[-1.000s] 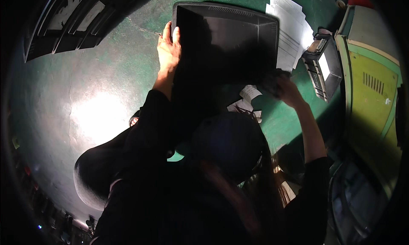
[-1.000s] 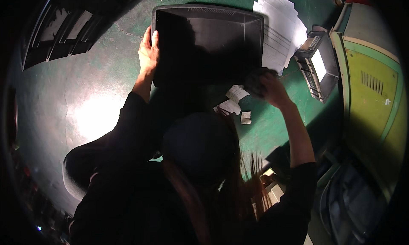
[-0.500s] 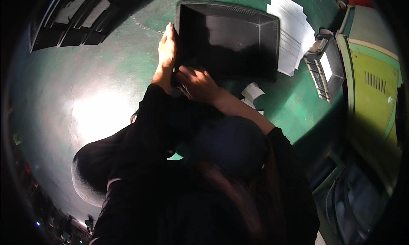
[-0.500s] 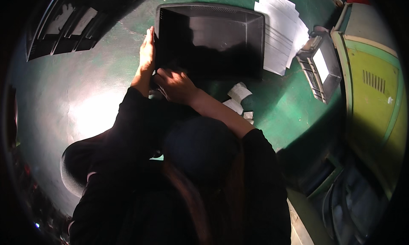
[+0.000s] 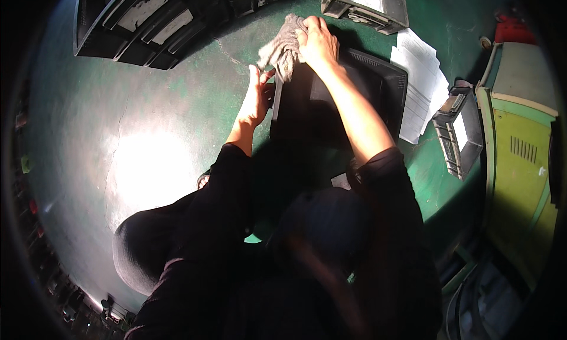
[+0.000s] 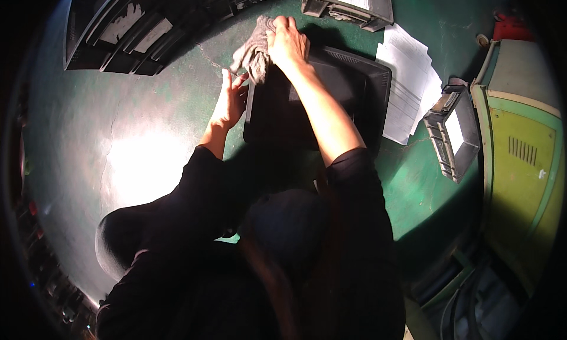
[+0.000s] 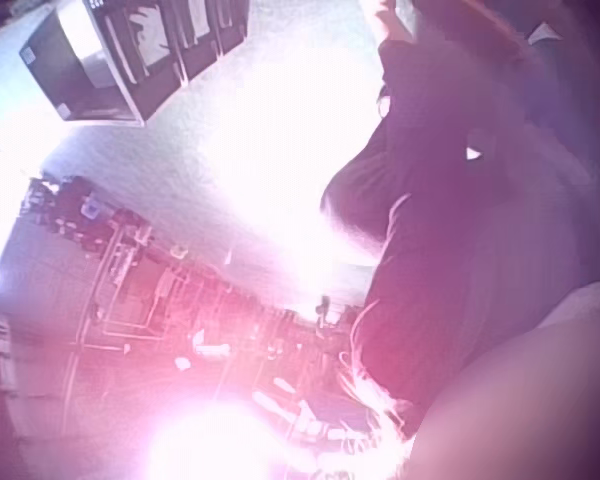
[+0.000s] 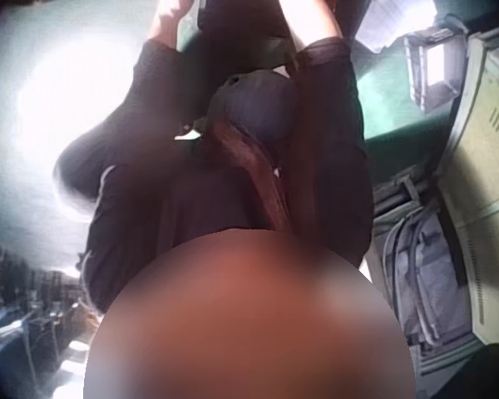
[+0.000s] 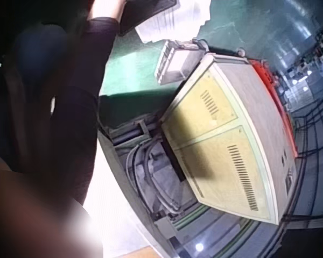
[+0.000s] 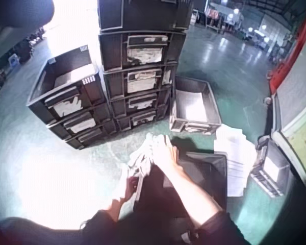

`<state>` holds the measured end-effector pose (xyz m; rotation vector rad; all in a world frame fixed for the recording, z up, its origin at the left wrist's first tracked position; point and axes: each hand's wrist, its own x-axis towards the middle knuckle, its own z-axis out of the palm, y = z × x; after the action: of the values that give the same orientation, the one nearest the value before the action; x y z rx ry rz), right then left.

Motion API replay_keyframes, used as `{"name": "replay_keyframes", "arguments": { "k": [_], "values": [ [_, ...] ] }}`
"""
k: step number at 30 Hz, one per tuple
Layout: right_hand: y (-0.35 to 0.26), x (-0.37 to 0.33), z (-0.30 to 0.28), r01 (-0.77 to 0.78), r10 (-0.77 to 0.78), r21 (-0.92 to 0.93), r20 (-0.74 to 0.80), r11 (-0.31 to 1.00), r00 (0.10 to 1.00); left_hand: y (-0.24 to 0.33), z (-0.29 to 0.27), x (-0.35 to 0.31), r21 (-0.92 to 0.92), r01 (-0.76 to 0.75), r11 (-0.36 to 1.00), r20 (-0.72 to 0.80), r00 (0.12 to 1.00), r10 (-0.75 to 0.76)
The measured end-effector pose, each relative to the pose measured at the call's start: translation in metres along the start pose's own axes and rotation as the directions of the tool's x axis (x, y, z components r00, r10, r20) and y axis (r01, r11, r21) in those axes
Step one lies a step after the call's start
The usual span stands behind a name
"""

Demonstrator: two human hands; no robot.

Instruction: The person sits on the floor and wipes the inside of a black plastic tray with a cloth. They then place a sheet of white paper into the tray, wipe the tray again, and repeat the process with another tray.

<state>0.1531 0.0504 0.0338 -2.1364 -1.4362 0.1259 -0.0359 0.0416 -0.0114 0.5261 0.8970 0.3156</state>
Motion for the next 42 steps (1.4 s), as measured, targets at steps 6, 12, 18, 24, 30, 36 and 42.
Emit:
{"name": "replay_keyframes", "arguments": {
  "k": [6,12,18,24,30,36,42],
  "values": [
    [0.048,-0.001,-0.045,0.132,-0.089,-0.217,0.198,0.967,0.976,-0.014,0.020,0.002,0.662,-0.150,0.734,-0.262,0.872,0.414],
    [0.192,-0.059,-0.147,0.172,-0.122,-0.293,0.183,0.940,0.976,-0.020,0.038,-0.001,0.566,-0.352,0.745,-0.241,0.794,0.558],
    [0.169,-0.126,-0.164,0.120,-0.056,-0.142,0.390,0.983,0.919,-0.015,0.038,-0.006,0.726,-0.296,0.621,-0.233,0.744,0.626],
    [0.125,-0.209,-0.139,-0.022,0.158,-0.305,0.428,0.952,0.890,-0.014,0.044,-0.004,0.817,-0.259,0.514,-0.141,0.776,0.615],
    [0.048,-0.116,-0.029,0.298,-0.294,-0.023,0.109,0.954,0.949,-0.024,0.039,0.012,0.728,-0.426,0.537,-0.077,0.728,0.681],
    [0.094,-0.102,0.004,0.364,-0.276,-0.275,0.310,0.890,0.910,-0.016,0.047,0.001,0.798,-0.401,0.450,-0.046,0.705,0.708],
    [0.188,-0.149,-0.058,0.009,0.103,-0.465,0.214,0.885,0.972,-0.011,0.052,-0.006,0.826,-0.277,0.490,-0.133,0.750,0.648]
  ]
}}
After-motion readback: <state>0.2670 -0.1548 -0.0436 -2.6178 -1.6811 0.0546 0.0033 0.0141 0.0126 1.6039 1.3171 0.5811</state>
